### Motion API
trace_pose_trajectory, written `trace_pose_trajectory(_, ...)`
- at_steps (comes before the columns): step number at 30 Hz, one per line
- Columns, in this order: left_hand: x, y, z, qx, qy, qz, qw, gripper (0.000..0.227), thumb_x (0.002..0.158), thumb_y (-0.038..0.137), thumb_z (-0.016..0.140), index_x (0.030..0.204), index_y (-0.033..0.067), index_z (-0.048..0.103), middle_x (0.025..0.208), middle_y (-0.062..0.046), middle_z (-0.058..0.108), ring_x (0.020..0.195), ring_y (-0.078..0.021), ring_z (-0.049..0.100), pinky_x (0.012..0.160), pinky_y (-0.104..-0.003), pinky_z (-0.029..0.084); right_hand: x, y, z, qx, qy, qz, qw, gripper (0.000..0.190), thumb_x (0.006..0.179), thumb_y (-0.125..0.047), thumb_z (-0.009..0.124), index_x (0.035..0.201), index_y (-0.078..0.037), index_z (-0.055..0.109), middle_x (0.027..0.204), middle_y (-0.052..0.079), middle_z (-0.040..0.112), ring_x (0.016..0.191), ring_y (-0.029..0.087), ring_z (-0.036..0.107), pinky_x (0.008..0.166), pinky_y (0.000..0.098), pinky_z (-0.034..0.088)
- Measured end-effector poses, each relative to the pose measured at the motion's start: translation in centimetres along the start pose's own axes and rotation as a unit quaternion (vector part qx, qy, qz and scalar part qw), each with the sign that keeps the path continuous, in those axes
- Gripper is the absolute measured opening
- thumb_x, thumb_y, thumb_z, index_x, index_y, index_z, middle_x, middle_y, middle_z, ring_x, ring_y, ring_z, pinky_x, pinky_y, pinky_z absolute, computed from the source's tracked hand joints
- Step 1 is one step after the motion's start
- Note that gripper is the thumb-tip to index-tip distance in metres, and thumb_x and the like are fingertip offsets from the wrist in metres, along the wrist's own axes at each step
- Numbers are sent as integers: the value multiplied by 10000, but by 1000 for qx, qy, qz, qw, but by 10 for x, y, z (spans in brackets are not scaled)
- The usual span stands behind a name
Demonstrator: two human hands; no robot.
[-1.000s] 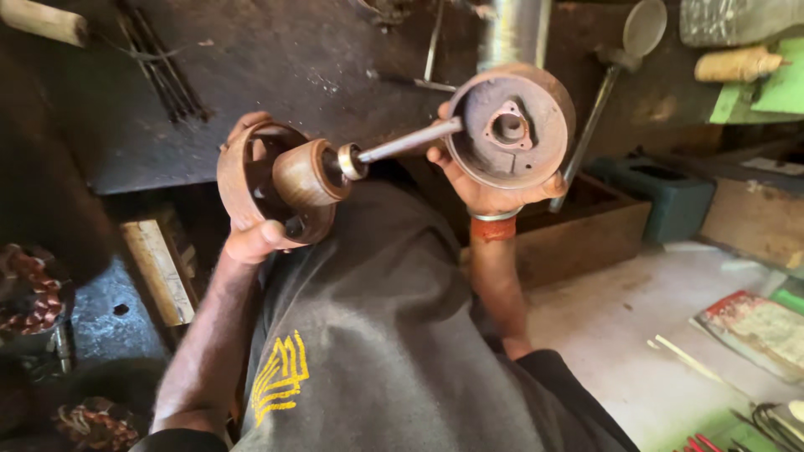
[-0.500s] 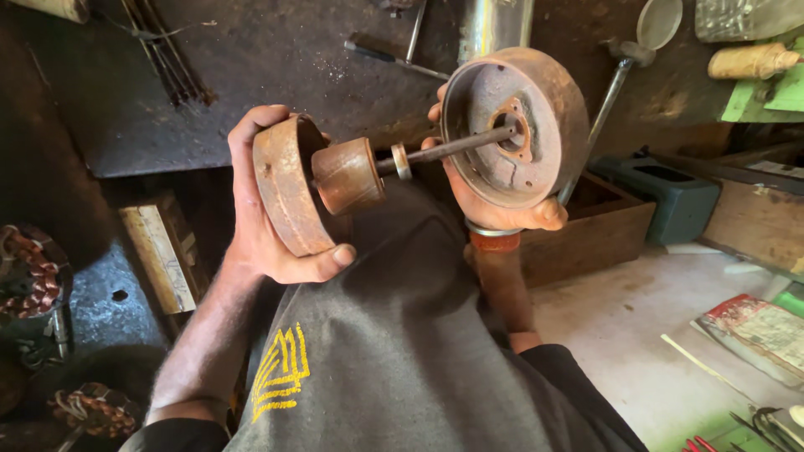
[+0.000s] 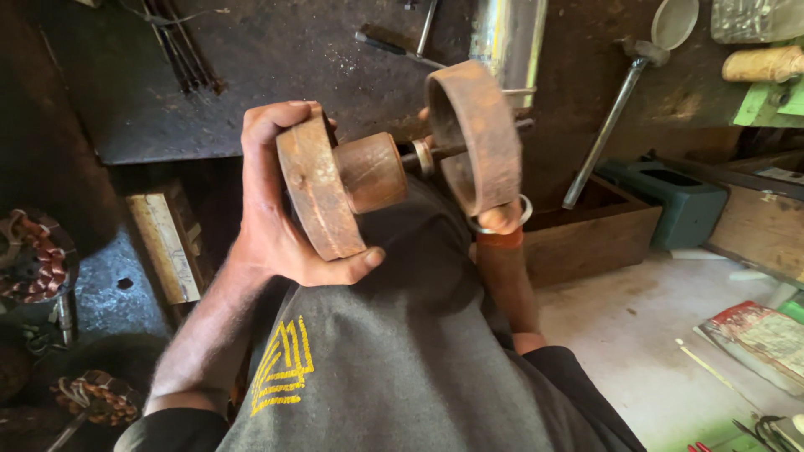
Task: The person disassembles a cylindrical motor housing using a T-handle wrench, removes a pin, separates the housing halves, and reassembles the rotor and stator components. They rotate the rotor to check alignment and fit.
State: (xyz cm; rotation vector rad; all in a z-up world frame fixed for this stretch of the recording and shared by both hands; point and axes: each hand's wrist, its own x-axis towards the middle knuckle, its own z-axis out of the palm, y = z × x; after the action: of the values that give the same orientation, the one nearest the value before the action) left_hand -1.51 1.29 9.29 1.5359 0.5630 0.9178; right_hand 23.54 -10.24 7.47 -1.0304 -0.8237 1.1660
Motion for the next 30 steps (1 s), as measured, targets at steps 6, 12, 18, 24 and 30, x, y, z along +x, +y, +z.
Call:
trace_pose_trajectory(6,5,6,1,46,-3,13,999,1167,605,358,989,1500,59,304,1387,-146,365,1313,-255,454,1084,-386,431,-8,9,13,-21,-31,18,999,1228,620,-561,880,1582,-32,331,1526,219,462,1342,340,541,1026,443,536)
trace_pose_trajectory(12,6,13,-1,64,-5,6,998,1142,627,391,1002,1475,59,313,1394,-181,365,1341,-272,459,1053,-400,492,-6,18,13,10,-4,5,1000,1224,626,-550,887,1588,-35,332,1532,210,459,1350,332,533,1048,436,518)
trace_pose_trajectory(18,13,24,-4,120,2,55,991,1094,639,399,1029,1456,75,378,1397,-215,421,1306,-347,576,1041,-452,585,-5,23,13,27,6,2,1000,1221,632,-539,893,1595,-38,334,1538,200,456,1357,323,525,1070,430,500)
trace_pose_trajectory(24,14,37,-3,170,10,54,984,1007,644,384,1017,1429,109,450,1444,-229,451,1227,-390,671,955,-438,624,-9,23,14,33,10,8,999,1217,638,-528,899,1601,-41,336,1544,190,453,1365,314,517,1091,424,482)
trace_pose_trajectory(30,15,45,2,199,10,55,978,947,681,407,986,1433,138,477,1455,-228,441,1227,-415,663,944,-447,629,-9,23,14,37,7,12,999,1214,644,-517,906,1607,-45,337,1550,181,450,1373,306,509,1113,417,464)
